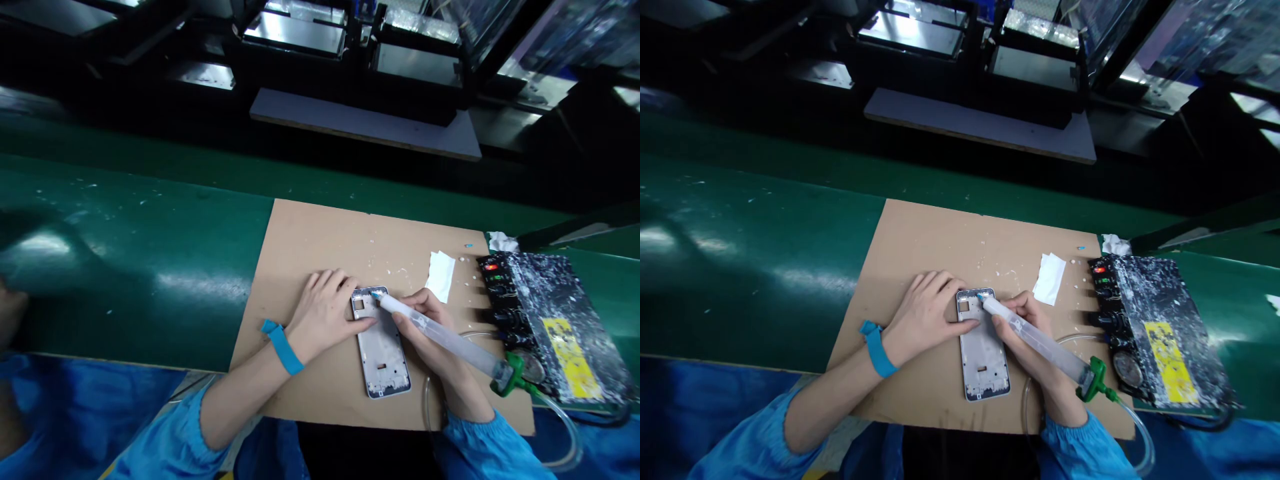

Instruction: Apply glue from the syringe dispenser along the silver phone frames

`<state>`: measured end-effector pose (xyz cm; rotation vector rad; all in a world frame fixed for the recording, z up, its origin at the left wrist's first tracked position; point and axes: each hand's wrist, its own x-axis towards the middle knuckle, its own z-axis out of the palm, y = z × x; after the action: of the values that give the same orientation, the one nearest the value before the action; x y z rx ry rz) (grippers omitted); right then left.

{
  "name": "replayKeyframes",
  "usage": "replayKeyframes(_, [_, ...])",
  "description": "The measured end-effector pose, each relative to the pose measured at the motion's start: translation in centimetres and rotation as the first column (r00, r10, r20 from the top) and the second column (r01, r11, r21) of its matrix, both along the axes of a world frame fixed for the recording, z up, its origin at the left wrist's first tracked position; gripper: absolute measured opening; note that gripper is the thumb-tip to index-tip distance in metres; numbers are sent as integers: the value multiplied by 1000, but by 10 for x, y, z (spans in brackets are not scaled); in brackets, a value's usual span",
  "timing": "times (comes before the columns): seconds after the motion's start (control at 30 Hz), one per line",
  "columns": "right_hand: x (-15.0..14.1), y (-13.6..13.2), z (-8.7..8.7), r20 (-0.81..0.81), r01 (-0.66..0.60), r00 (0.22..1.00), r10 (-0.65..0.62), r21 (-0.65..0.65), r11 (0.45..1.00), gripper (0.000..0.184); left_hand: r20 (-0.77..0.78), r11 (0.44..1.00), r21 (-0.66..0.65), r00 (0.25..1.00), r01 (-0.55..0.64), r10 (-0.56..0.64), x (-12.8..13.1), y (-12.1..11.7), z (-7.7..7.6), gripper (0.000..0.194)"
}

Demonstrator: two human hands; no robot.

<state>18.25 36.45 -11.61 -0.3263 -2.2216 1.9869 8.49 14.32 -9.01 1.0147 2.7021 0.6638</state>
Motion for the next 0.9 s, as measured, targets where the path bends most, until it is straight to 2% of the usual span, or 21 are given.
replayKeyframes(0.9, [1,0,-4,-10,-10,1000,10,-10,1000,32,14,1000,12,1000,-6,6,0,0,2,45])
